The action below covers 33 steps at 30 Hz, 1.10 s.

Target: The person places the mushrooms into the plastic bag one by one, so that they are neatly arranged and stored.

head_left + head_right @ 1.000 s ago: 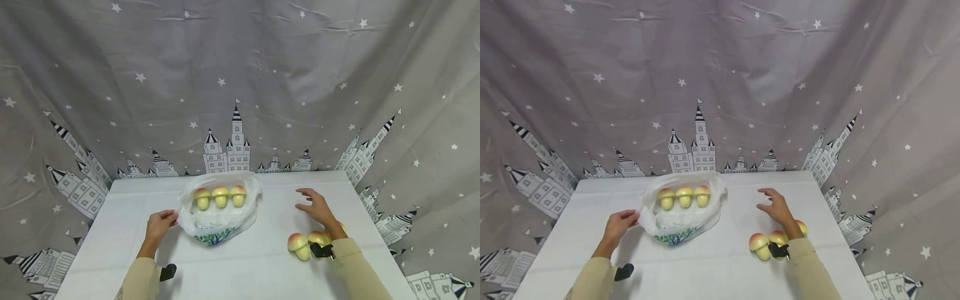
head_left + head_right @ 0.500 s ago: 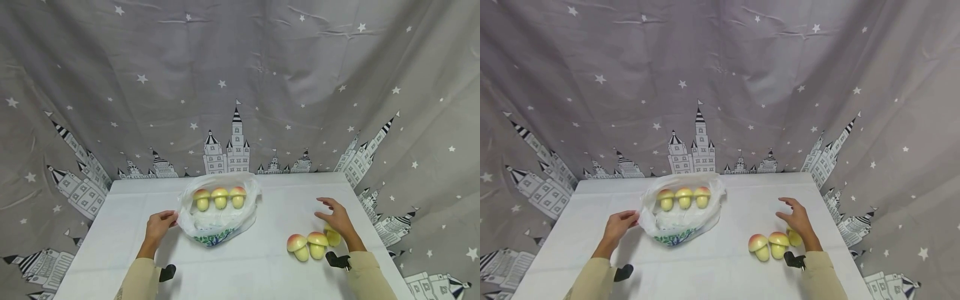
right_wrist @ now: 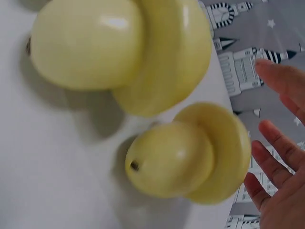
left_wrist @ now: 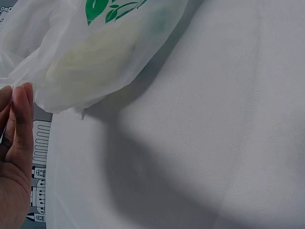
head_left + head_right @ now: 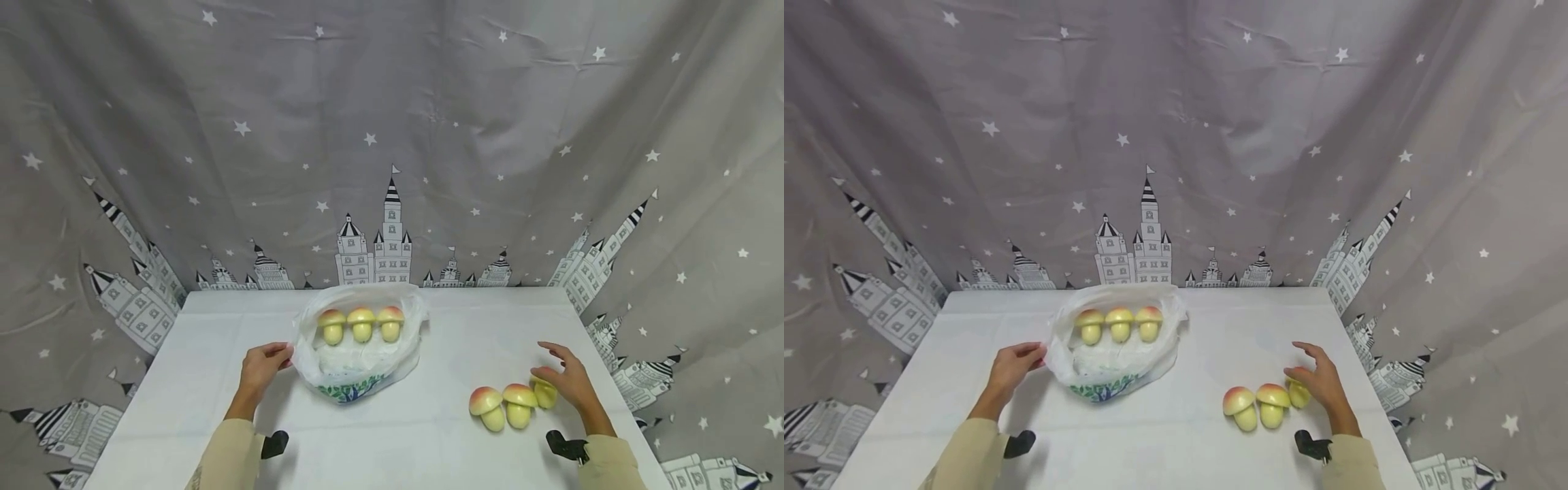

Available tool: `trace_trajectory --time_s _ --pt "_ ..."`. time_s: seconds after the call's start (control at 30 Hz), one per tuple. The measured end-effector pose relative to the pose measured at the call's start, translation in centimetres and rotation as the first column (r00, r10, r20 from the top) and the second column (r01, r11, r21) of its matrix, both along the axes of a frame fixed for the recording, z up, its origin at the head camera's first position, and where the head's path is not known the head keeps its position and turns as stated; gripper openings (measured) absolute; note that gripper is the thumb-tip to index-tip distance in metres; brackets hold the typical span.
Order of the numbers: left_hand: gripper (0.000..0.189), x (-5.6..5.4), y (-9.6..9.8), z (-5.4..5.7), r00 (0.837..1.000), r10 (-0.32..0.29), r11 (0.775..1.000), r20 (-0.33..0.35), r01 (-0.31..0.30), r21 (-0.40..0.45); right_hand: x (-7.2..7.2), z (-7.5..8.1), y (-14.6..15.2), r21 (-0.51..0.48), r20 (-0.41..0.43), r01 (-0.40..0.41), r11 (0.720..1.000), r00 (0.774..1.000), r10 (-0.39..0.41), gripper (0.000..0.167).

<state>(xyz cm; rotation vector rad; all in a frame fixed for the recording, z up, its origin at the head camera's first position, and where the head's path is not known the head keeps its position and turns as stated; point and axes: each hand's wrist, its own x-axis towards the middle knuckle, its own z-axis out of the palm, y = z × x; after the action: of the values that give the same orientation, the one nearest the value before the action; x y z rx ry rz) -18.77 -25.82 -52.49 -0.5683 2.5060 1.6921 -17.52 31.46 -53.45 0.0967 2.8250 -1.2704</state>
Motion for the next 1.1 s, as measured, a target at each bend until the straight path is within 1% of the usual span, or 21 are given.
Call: trace_trajectory --time_s 0.1,0.13,0.2,0.33,0.37,0.43,0.6,0.7,0.8,0.97,1.1 --pt "0.036 0.3 0.0 -0.2 1.000 0.010 1.000 -0.006 -0.010 -0.014 0.5 -0.6 0.5 0.000 0.021 -0.004 1.000 1.000 0.004 0.062" --pt "0.036 0.2 -0.2 -0.8 1.000 0.008 1.000 -0.020 -0.008 -0.003 0.7 -0.8 0.7 0.002 0.036 -0.007 1.000 0.999 0.007 0.062" --pt "0.035 0.2 0.0 -1.1 1.000 0.019 1.000 -0.019 -0.019 0.004 1.0 -1.1 1.0 0.003 0.060 -0.012 1.000 0.998 0.011 0.063" --pt "0.035 0.2 0.4 -1.5 1.000 0.011 1.000 -0.023 -0.010 0.028 1.6 -1.6 1.7 0.026 0.093 -0.010 1.000 0.996 0.007 0.062" --pt "0.035 0.4 0.7 -1.0 1.000 0.014 1.000 -0.015 -0.014 0.018 1.7 -1.7 1.7 0.027 0.094 -0.004 1.000 0.996 0.001 0.063" --pt "0.034 0.4 0.8 -0.9 1.000 0.011 1.000 -0.022 -0.011 0.010 1.8 -1.8 1.8 0.018 0.098 -0.001 1.000 0.995 -0.001 0.063" --pt "0.034 0.5 0.5 -0.6 1.000 0.021 1.000 -0.010 -0.021 -0.002 2.0 -2.0 1.6 0.008 0.090 0.007 1.000 0.996 -0.007 0.063" --pt "0.034 0.5 0.4 -0.6 1.000 0.018 1.000 -0.002 -0.018 -0.004 2.1 -2.2 1.5 0.019 0.078 0.018 1.000 0.997 -0.019 0.060" --pt "0.033 0.5 0.3 -0.5 1.000 0.017 1.000 -0.007 -0.017 -0.006 2.1 -2.3 1.4 0.007 0.072 0.019 1.000 0.997 -0.020 0.058" --pt "0.033 0.5 0.0 -0.4 1.000 0.018 1.000 -0.018 -0.019 -0.002 2.0 -2.4 1.1 -0.011 0.076 0.010 1.000 0.997 -0.009 0.055" --pt "0.033 0.5 -0.1 -0.2 1.000 0.019 1.000 -0.016 -0.019 -0.001 1.9 -2.9 1.1 -0.034 0.089 0.011 0.999 0.996 -0.008 0.054"
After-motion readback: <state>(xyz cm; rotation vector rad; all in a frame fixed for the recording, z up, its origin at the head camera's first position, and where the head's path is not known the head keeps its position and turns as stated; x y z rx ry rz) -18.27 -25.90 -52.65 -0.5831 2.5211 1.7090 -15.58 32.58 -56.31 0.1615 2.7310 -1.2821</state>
